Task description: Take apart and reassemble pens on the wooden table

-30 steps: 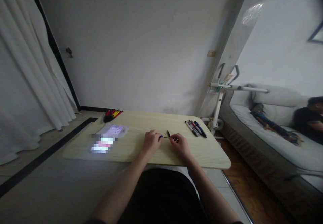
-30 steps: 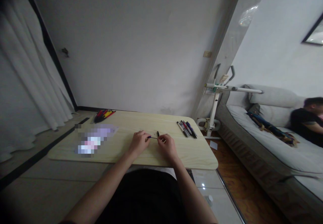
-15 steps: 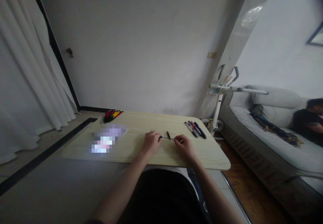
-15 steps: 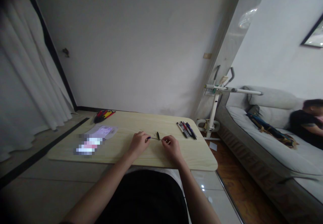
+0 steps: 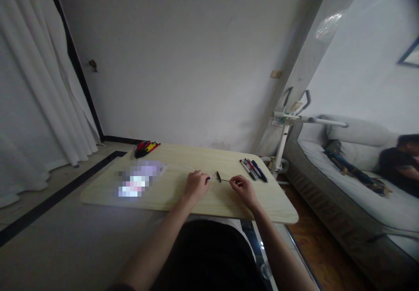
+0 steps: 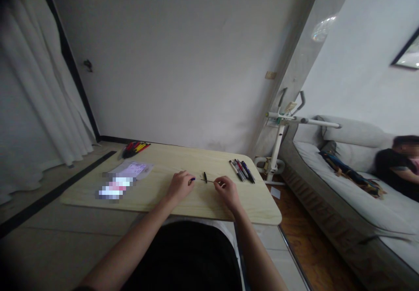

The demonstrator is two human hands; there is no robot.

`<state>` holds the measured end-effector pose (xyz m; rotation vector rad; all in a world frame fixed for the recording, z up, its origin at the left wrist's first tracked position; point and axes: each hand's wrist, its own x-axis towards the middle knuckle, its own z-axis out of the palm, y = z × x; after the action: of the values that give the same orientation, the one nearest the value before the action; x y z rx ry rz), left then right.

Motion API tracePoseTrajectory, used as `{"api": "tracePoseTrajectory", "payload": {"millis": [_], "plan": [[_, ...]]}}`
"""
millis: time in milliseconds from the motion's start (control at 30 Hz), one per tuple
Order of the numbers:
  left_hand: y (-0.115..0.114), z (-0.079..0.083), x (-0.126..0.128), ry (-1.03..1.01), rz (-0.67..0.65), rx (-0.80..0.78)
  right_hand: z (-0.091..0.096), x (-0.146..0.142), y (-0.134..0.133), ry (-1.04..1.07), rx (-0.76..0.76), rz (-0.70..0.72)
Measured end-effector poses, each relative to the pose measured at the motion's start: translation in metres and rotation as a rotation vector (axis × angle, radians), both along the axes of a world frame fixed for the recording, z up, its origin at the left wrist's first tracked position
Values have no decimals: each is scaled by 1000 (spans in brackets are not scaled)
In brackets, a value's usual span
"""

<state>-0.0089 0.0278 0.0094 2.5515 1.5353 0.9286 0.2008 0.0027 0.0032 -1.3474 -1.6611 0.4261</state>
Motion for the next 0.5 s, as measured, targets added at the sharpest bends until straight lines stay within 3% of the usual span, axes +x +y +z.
{"api": "tracePoseTrajectory", "payload": {"millis": [500], "plan": [[2,-5,0,-11,2,17,-4,5,34,-17,39,-170]]}}
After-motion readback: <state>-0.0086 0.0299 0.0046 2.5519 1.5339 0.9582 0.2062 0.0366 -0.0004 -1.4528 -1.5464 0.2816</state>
